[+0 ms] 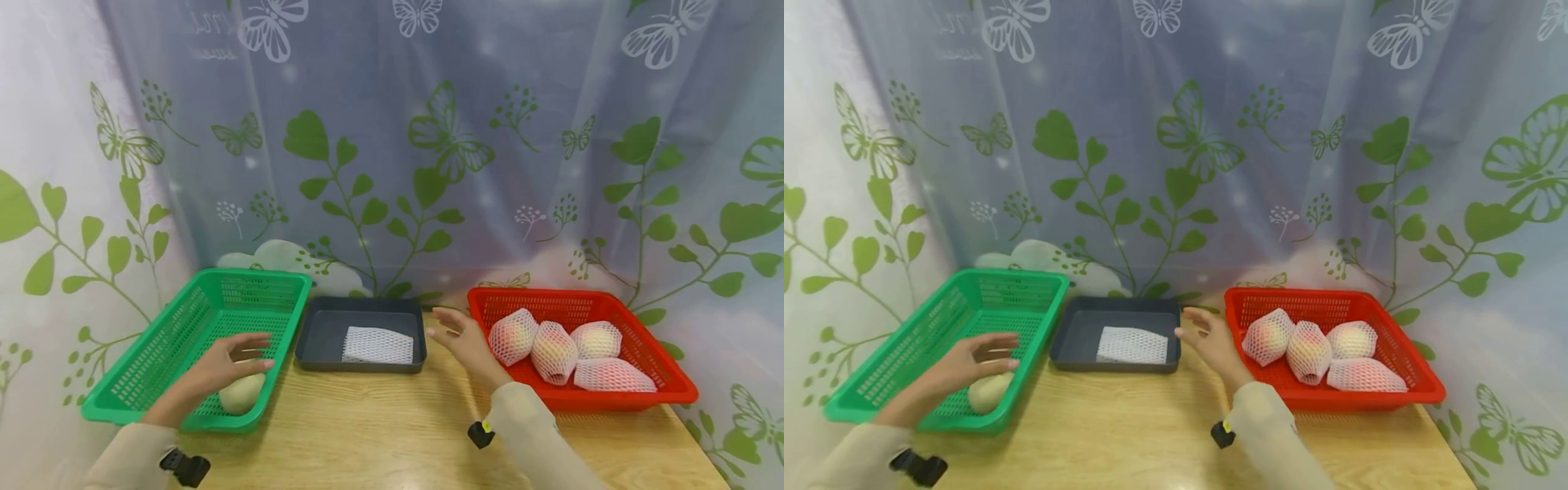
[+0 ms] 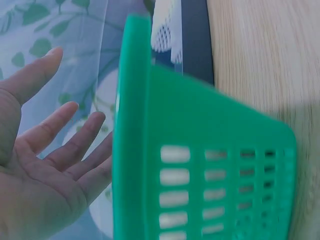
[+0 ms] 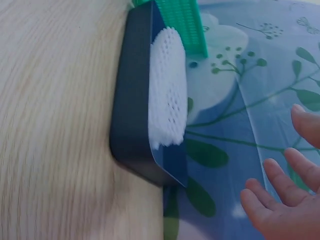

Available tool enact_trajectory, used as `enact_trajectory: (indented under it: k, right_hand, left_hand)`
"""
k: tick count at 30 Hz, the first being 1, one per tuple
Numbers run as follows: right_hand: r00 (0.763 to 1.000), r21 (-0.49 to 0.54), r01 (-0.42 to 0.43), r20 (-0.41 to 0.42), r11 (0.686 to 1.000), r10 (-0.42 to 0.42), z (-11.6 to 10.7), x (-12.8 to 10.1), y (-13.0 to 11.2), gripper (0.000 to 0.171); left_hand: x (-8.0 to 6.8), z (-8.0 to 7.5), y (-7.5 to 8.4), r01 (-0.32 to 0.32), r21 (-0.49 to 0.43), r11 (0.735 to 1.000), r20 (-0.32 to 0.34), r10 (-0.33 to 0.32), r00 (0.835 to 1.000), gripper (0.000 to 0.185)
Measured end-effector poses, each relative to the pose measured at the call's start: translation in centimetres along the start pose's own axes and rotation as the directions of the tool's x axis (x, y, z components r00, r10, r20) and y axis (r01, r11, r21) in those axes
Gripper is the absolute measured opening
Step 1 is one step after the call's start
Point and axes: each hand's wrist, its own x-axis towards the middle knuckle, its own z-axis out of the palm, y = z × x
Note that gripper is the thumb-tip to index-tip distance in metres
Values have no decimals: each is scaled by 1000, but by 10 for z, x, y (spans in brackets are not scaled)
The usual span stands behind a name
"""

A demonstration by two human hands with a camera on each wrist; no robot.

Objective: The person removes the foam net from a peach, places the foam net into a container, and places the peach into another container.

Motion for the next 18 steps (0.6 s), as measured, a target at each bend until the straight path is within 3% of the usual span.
enact_trajectory:
  k: [10, 18]
  right_hand:
    - [999, -59, -49, -25, 997, 47, -37, -13, 7, 57]
    - [995, -49, -91, -37, 995, 89, -62, -24, 11, 62]
  left_hand:
    - [17, 30, 19, -13, 40, 999, -5, 14, 1000, 69]
    - [28, 50, 31, -61, 5, 998, 23, 61, 998, 65]
